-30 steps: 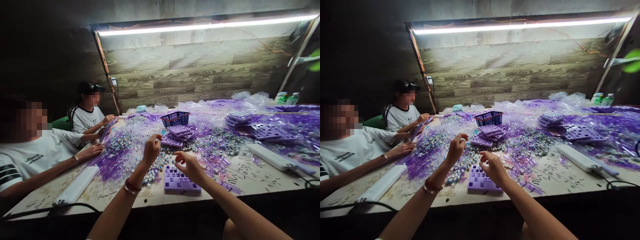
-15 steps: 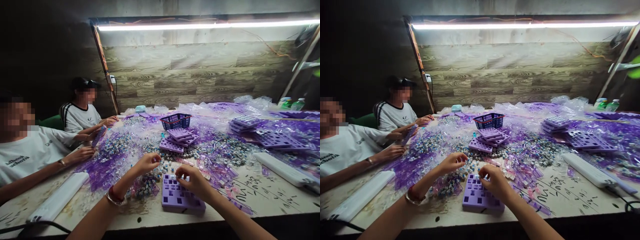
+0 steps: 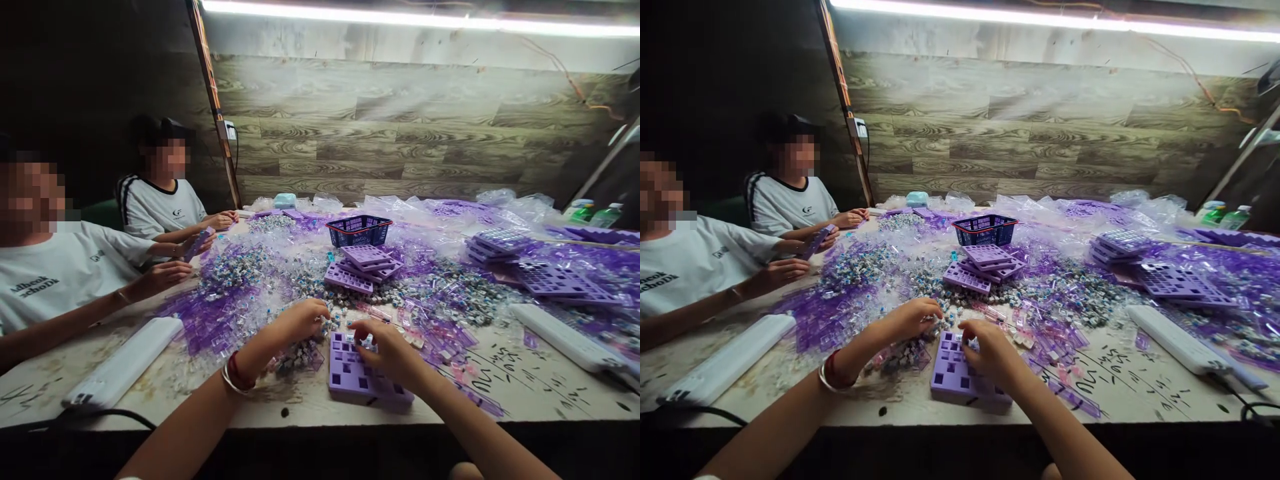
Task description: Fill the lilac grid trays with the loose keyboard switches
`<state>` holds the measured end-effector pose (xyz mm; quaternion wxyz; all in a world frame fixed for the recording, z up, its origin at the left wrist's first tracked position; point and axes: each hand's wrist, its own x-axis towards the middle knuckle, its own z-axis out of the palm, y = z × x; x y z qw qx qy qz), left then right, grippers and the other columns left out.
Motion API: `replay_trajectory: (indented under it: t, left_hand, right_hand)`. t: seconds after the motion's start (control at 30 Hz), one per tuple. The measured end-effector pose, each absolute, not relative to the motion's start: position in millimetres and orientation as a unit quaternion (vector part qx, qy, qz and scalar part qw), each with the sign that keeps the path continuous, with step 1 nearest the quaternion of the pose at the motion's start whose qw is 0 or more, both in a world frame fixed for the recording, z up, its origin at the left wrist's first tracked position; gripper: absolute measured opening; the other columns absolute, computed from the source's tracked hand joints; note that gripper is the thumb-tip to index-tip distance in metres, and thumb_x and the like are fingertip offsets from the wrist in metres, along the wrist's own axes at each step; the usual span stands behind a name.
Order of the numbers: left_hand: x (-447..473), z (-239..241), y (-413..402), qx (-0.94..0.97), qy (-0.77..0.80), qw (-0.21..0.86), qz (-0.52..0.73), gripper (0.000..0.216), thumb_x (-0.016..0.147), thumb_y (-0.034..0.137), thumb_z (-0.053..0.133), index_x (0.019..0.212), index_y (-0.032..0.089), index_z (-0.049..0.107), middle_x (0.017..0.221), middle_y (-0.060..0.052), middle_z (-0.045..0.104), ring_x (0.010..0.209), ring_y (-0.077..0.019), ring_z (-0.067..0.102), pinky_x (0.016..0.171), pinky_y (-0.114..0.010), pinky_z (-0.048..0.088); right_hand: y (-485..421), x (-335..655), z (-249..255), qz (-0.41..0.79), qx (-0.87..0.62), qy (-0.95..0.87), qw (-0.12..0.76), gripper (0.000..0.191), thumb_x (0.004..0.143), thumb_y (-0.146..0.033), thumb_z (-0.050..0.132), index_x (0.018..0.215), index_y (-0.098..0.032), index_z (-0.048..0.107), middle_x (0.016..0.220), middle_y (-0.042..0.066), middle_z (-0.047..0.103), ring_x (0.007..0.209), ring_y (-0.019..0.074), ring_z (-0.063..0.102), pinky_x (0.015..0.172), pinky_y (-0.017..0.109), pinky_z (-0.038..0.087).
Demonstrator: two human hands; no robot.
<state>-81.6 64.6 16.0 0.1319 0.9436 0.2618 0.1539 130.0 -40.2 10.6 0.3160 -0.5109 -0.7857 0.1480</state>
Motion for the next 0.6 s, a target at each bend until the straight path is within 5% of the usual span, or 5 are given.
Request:
replay_trajectory:
  t: [0.2, 0.33, 0.6]
  left_hand:
    - [-96, 28, 76, 0.935, 0.238, 0.193, 0.177, 0.039, 0.064, -0.009, 0.049, 0.094, 0.015, 0.06, 0.09, -0.002, 0.064, 0.08, -0.0141, 0.058, 0.072, -0.023, 0.046]
    - [-104, 36, 77, 0.939, 0.228, 0.19, 0.176, 0.024, 0.068, 0.0, 0.06, 0.086, 0.015, 0.062, 0.079, 0.0, 0.062, 0.073, -0.013, 0.056, 0.069, -0.023, 0.044]
    - [-96, 26, 70, 0.964, 0.217, 0.092, 0.119, 0.019, 0.071, 0.006, 0.068, 0.085, 0.02, 0.066, 0.088, -0.002, 0.067, 0.088, -0.0187, 0.059, 0.08, -0.027, 0.044]
  right_hand:
    - [-40, 129, 12, 0.141, -0.499, -0.813, 0.264, 0.018, 0.074, -0.002, 0.061, 0.071, -0.018, 0.068, 0.083, 0.004, 0.066, 0.08, 0.0167, 0.062, 0.075, 0.028, 0.048]
    - [-37, 131, 9, 0.139, -0.492, -0.822, 0.249, 0.021, 0.075, -0.003, 0.062, 0.08, -0.02, 0.072, 0.088, 0.005, 0.069, 0.084, 0.0181, 0.063, 0.078, 0.03, 0.048]
    - [-36, 131, 11, 0.124, -0.502, -0.81, 0.277, 0.02, 0.077, -0.007, 0.059, 0.088, -0.02, 0.068, 0.085, 0.005, 0.071, 0.08, 0.0185, 0.063, 0.075, 0.031, 0.048]
